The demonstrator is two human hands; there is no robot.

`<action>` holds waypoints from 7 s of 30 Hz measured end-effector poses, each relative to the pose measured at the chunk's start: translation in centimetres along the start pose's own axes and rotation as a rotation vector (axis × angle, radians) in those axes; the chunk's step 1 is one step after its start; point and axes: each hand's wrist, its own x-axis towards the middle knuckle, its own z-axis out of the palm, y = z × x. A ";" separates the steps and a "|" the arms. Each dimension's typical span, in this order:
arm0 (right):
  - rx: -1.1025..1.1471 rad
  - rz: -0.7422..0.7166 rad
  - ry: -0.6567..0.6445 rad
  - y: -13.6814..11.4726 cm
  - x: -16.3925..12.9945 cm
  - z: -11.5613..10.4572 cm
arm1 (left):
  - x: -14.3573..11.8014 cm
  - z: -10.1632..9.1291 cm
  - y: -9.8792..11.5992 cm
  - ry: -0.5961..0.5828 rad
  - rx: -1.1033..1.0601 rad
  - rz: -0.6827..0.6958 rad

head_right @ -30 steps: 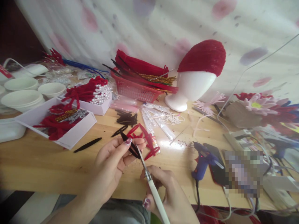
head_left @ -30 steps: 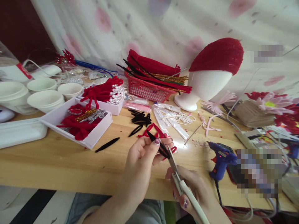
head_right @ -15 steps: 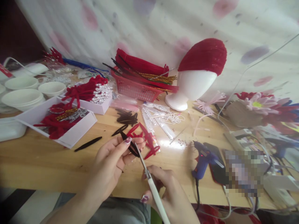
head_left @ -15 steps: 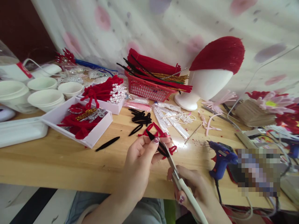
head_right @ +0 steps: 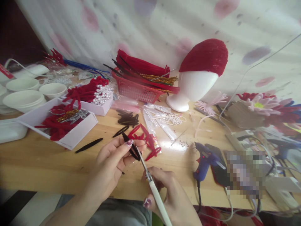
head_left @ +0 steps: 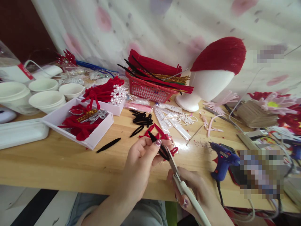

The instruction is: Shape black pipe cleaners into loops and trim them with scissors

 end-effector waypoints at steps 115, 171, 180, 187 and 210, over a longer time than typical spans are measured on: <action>-0.134 -0.020 0.033 -0.4 0.2 -1.0 | 2.7 1.2 4.1 -0.127 0.258 -0.194; -0.111 0.004 0.009 0.3 0.0 -0.8 | 2.2 1.1 2.7 -0.078 0.152 -0.112; -0.213 -0.029 0.008 0.5 0.0 -0.7 | 2.3 0.1 2.5 -0.081 -0.020 -0.065; -0.068 -0.054 0.112 1.3 0.0 -0.5 | 1.9 0.5 1.7 -0.016 -0.078 0.011; -0.115 -0.019 0.091 0.6 0.6 -0.4 | 1.3 1.1 -0.2 0.086 -0.129 0.061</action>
